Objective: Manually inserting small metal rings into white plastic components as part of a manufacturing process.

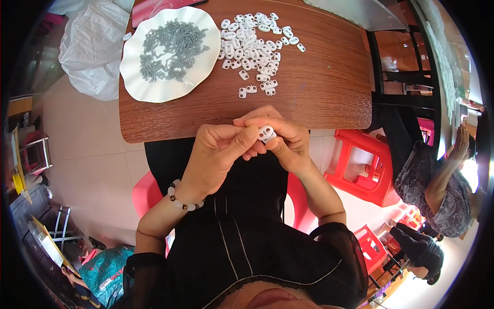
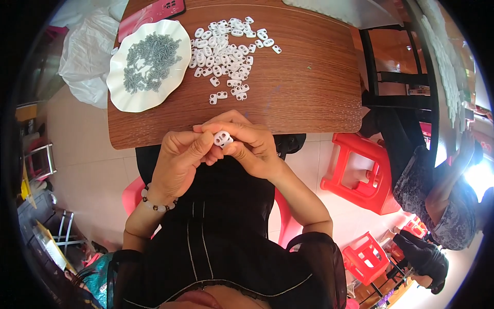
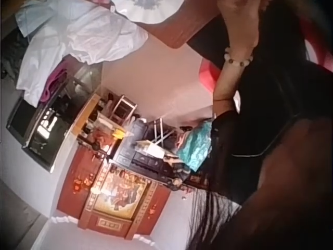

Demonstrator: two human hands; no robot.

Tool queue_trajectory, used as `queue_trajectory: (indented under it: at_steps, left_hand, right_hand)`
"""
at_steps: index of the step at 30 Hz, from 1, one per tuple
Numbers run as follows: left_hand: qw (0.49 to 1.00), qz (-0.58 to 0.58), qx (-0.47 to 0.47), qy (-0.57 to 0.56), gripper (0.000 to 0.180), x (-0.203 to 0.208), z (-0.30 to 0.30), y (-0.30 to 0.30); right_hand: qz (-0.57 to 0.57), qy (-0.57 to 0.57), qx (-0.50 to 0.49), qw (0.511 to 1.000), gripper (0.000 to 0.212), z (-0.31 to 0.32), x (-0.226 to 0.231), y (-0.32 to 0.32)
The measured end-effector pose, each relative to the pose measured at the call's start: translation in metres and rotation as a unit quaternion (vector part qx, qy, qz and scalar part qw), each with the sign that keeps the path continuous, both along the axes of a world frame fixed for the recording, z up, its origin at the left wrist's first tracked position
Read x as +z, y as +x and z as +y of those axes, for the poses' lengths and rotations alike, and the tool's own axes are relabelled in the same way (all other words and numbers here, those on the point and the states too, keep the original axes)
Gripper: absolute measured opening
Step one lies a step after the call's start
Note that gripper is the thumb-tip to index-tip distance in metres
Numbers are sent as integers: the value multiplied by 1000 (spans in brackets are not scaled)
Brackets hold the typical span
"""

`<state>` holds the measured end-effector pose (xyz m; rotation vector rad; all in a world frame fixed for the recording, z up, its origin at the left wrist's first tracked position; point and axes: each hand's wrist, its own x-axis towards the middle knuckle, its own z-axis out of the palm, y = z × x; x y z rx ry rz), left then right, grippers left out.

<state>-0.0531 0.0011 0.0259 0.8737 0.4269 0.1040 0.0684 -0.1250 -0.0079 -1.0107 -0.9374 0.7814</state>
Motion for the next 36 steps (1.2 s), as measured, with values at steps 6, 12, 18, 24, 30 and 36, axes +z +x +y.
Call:
queue_trajectory:
  at_steps: [6, 12, 18, 24, 30, 36]
  left_hand:
    - [998, 10, 10, 65, 22, -1, 0, 0]
    - [996, 5, 18, 92, 23, 0, -1, 2]
    - [994, -9, 35, 103, 21, 0, -4, 5]
    - [991, -24, 37, 127, 22, -3, -5, 4]
    - [993, -39, 26, 111, 23, -2, -6, 1]
    - [996, -19, 17, 91, 21, 1, -7, -3]
  right_hand:
    - [8, -7, 13, 1000, 52, 2, 2, 0]
    - [16, -7, 18, 1000, 58, 1, 0, 2]
    - [8, 4, 14, 1000, 59, 1, -3, 5]
    - [23, 0, 12, 1000, 54, 0, -2, 4]
    - [28, 0, 0, 1000, 49, -1, 0, 0]
    - [-23, 0, -26, 999, 47, -1, 2, -3]
